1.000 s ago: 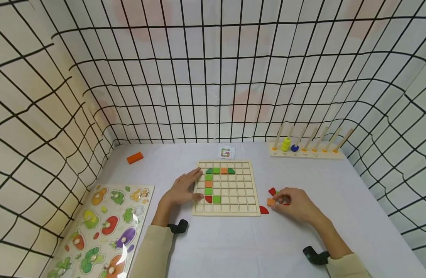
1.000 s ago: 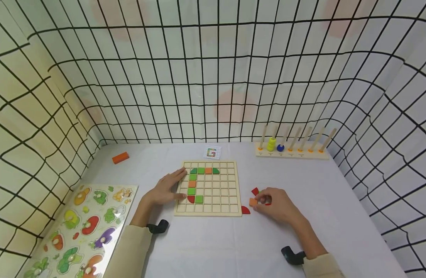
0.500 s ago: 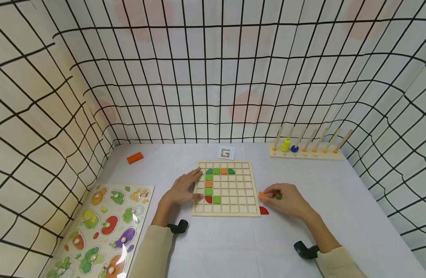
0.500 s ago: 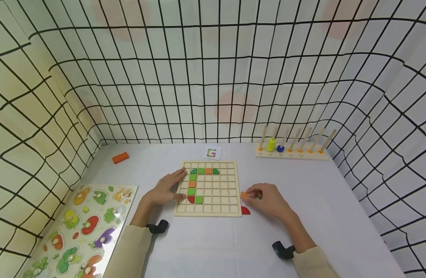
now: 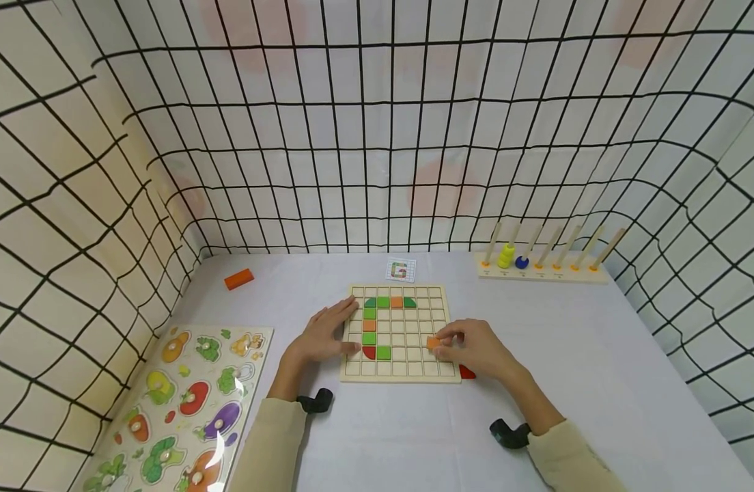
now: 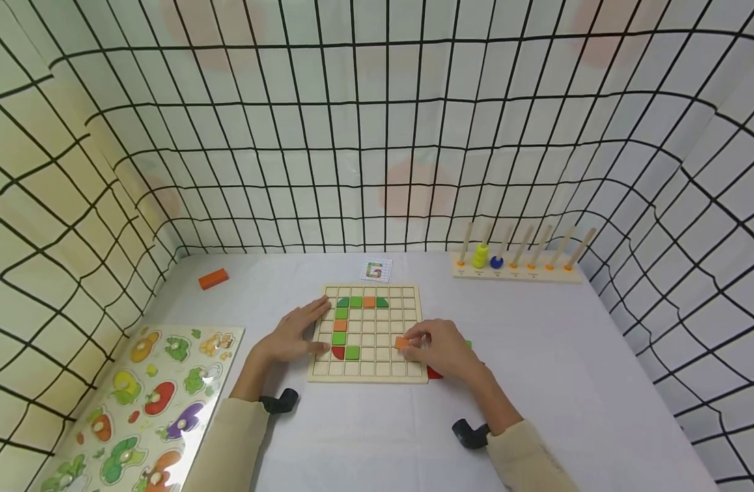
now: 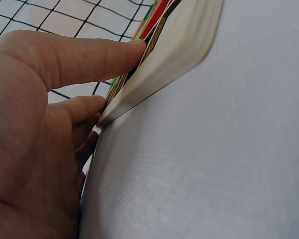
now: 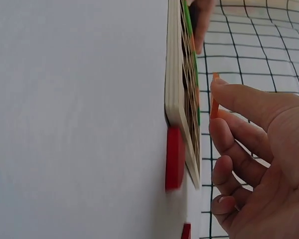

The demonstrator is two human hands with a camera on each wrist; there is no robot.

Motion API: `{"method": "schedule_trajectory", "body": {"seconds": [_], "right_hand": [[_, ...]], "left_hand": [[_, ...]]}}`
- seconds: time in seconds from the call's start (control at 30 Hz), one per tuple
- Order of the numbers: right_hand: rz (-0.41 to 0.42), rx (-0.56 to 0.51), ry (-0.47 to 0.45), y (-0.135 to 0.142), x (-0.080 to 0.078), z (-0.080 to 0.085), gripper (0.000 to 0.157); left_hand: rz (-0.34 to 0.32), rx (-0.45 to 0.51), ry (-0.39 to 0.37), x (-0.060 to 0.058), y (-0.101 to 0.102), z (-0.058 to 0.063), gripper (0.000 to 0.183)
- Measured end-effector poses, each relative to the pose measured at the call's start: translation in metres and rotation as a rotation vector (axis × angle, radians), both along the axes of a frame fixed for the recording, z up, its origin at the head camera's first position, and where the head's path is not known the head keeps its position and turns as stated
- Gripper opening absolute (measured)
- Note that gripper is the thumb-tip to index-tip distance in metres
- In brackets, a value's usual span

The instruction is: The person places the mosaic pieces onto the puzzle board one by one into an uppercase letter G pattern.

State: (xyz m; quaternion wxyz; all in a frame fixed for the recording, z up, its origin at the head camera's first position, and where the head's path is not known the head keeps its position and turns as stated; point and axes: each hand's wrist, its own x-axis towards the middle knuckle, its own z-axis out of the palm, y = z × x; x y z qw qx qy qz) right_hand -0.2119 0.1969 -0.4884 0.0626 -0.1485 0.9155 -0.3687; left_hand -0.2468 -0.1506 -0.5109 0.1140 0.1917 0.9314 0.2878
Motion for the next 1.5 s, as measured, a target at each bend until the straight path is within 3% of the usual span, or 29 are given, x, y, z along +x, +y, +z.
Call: {"method": "schedule_trajectory", "body": {"seconds": [0.27,0.7,1.5], "right_hand": [[0.004,-0.027,-0.043,-0.026,-0.002,-0.008,0.020],[0.085,-0.047,-0.029,-0.054,0.000,-0.008,0.017],[0.078,-0.025,-0.032,-0.062,0.000,-0.014,0.018]], "left_hand": [[0.000,0.002,0.002,0.000,0.000,0.000,0.093],[-0.005,0.014,0.029,-0.002,-0.001,-0.002,0.093],[0.000,0.002,0.012,-0.001,-0.001,-0.001,0.094]]}}
